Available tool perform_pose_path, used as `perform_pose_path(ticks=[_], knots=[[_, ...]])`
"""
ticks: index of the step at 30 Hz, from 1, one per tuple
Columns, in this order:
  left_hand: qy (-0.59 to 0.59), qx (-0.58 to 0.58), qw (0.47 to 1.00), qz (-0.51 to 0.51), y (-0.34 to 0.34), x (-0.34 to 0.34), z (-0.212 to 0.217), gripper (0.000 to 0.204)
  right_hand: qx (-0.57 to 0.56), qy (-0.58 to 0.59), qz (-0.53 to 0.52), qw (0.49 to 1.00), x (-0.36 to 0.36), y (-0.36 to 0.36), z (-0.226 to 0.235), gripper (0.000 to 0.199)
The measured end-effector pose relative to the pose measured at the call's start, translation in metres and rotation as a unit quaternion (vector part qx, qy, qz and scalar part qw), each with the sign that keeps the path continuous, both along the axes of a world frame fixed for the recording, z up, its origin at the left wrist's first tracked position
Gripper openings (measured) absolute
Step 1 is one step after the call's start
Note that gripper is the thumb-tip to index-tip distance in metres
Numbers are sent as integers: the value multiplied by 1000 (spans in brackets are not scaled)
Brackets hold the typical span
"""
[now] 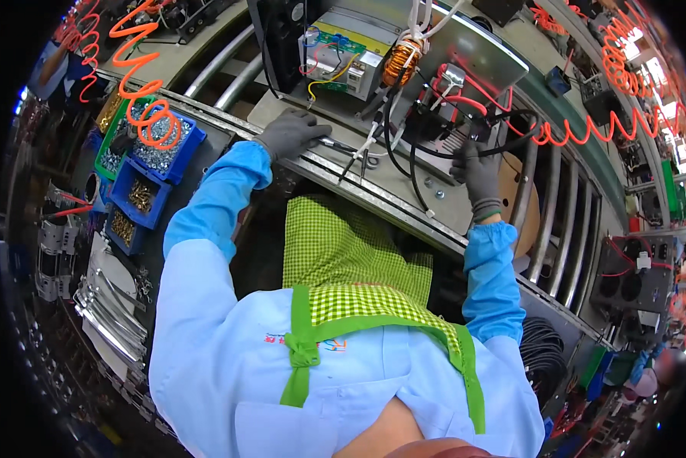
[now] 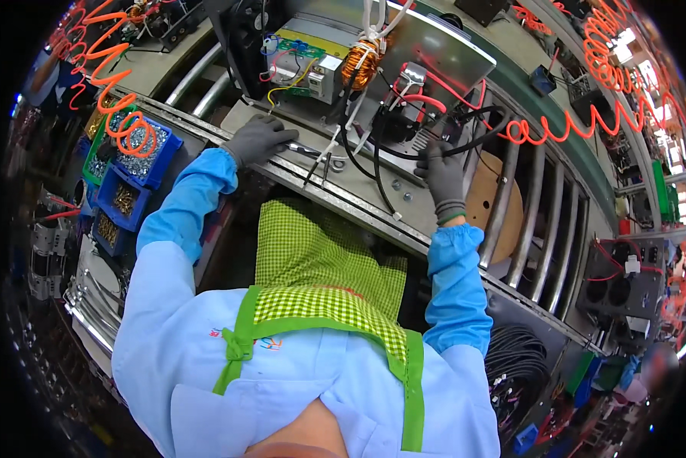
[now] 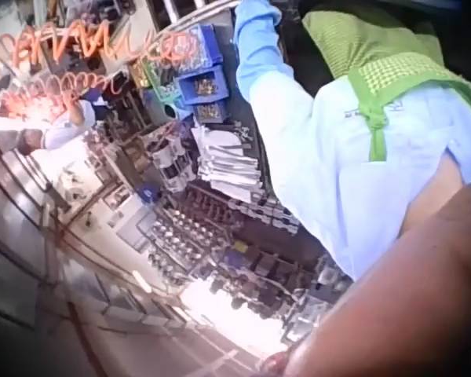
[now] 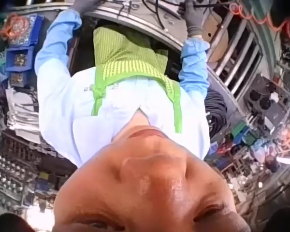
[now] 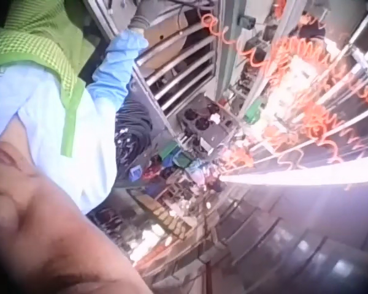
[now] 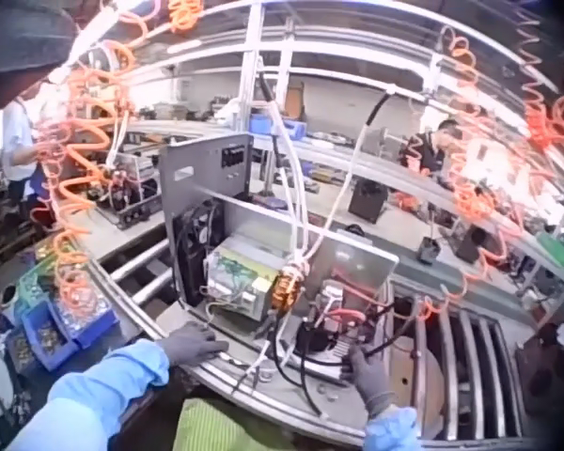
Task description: Wiring and assembling electronic components inside a metal chassis on a production line.
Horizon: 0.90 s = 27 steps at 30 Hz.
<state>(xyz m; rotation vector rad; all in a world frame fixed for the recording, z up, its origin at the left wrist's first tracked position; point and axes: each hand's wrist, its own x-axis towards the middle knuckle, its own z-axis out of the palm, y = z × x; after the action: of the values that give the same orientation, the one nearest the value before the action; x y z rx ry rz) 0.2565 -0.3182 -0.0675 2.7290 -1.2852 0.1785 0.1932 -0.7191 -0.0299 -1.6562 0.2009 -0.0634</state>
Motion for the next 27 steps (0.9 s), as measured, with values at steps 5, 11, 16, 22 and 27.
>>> perform_pose_path(ticks=[5, 11, 16, 22, 27], knots=[[-19, -64, 996, 64, -1, -12, -4, 35, 25, 166, 9, 986, 16, 32, -20, 47], [20, -291, 956, -36, -76, -60, 82, 37, -142, 243, 34, 959, 43, 33, -42, 52], [203, -292, 935, -4, -202, -65, 106, 66, -441, -1, 259, 859, 61, 16, -58, 38], [111, -282, 953, -5, -274, -27, 63, 33, -406, 8, 217, 888, 19, 5, -56, 35], [74, -107, 991, 22, -227, 4, 36, 16, -302, -36, 197, 932, -26, -5, 44, 29]])
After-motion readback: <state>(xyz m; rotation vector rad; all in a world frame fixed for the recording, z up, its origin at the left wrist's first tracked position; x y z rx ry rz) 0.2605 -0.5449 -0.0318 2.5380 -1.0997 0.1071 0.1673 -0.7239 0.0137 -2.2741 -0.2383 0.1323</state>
